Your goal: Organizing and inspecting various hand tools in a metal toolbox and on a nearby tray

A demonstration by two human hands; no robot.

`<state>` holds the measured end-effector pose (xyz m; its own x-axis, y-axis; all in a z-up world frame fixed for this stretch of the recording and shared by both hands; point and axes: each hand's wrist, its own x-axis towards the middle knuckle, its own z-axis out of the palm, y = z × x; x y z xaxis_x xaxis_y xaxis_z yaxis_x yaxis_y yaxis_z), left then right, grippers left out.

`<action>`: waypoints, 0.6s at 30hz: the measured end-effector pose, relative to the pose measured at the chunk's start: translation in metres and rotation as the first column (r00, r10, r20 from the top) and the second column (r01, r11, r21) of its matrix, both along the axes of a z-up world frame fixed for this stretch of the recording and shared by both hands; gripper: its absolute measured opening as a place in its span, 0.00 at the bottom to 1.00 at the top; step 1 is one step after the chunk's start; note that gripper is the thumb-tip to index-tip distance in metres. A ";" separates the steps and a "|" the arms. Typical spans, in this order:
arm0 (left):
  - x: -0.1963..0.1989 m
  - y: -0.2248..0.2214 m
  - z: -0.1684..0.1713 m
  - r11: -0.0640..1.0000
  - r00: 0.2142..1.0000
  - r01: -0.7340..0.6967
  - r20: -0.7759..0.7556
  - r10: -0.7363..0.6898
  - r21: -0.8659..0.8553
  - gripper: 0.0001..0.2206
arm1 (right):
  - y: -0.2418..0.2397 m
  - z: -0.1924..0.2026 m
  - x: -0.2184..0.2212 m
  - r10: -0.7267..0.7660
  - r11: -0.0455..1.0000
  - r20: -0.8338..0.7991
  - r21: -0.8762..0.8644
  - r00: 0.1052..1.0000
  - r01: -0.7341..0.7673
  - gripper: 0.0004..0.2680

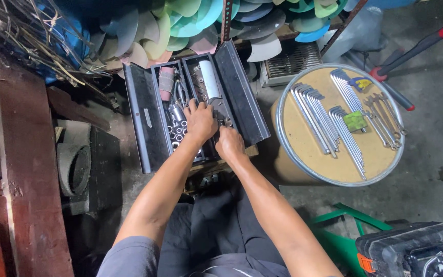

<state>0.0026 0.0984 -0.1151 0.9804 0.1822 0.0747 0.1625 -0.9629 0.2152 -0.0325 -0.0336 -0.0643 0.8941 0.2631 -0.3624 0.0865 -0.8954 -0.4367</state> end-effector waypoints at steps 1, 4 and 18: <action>-0.002 -0.001 0.005 1.000 1.000 0.003 0.002 -0.003 0.001 0.13 | 0.000 -0.001 0.000 -0.003 1.000 0.002 0.001 1.000 0.003 0.12; -0.004 -0.003 0.014 0.999 1.000 0.014 0.007 -0.014 -0.030 0.13 | -0.001 0.000 -0.001 -0.008 1.000 0.014 0.024 1.000 0.008 0.12; 0.004 -0.003 0.003 1.000 0.996 0.003 -0.094 -0.003 0.001 0.13 | -0.003 -0.042 0.000 0.049 0.991 0.162 0.115 0.986 -0.068 0.09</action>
<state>0.0061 0.0958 -0.1123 0.9837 0.1788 -0.0178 0.1787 -0.9638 0.1979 -0.0330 -0.0370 -0.1063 0.9194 0.3496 -0.1800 0.2138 -0.8287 -0.5173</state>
